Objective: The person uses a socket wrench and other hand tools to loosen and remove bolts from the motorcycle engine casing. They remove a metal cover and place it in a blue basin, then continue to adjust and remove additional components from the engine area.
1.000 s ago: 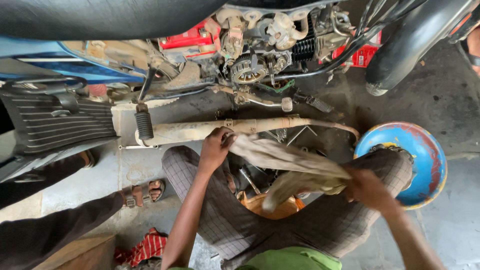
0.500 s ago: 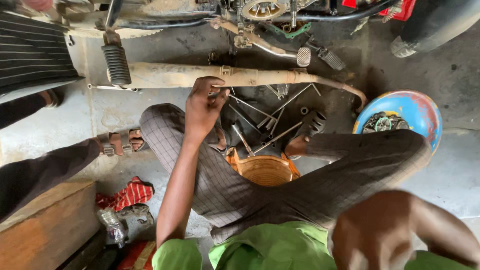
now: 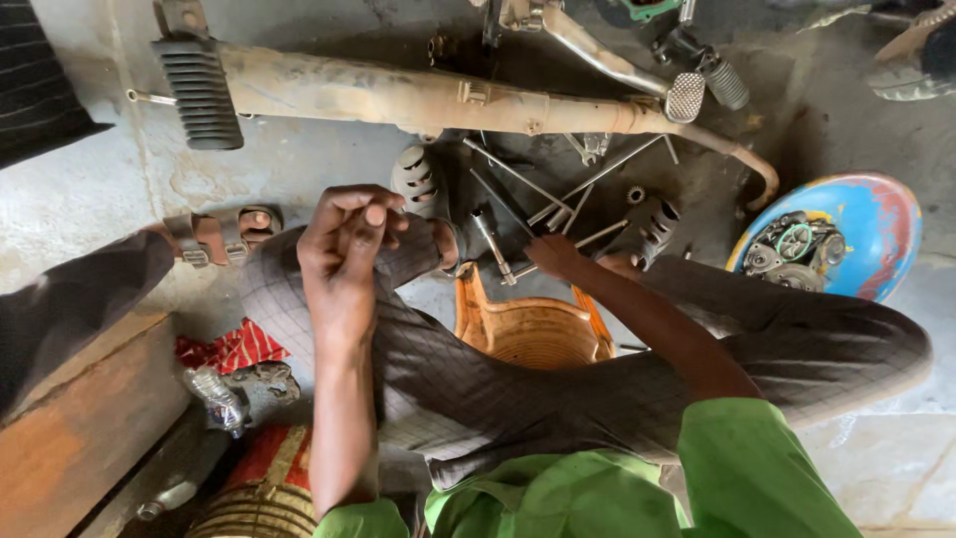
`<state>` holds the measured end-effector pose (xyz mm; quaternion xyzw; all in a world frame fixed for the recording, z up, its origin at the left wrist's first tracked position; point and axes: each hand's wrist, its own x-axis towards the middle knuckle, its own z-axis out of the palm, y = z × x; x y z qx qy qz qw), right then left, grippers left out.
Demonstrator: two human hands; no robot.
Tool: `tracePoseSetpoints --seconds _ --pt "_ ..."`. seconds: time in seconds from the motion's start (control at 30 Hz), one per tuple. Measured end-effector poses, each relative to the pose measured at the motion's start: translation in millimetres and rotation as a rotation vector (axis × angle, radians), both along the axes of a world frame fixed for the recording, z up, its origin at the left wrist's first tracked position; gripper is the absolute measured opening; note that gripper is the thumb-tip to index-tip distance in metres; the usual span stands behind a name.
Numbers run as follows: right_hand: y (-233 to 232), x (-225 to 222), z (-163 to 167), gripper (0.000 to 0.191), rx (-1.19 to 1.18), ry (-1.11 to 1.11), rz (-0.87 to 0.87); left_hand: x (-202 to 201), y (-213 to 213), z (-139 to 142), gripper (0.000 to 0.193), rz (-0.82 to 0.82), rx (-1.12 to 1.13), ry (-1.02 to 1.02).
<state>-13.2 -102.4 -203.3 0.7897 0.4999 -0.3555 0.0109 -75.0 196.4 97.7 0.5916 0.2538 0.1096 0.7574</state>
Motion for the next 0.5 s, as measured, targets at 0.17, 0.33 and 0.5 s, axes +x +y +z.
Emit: tracePoseSetpoints --seconds 0.17,0.33,0.5 --pt "22.6 11.1 -3.9 0.02 0.157 -0.09 -0.308 8.8 10.7 -2.4 0.024 0.035 -0.094 -0.013" --pt "82.2 38.2 -25.7 0.035 0.272 -0.099 -0.681 14.2 14.6 -1.3 0.022 0.025 -0.107 -0.019" --pt "123.9 49.8 -29.9 0.042 0.153 -0.383 -0.616 21.4 17.7 -2.4 0.019 0.047 -0.087 0.02"
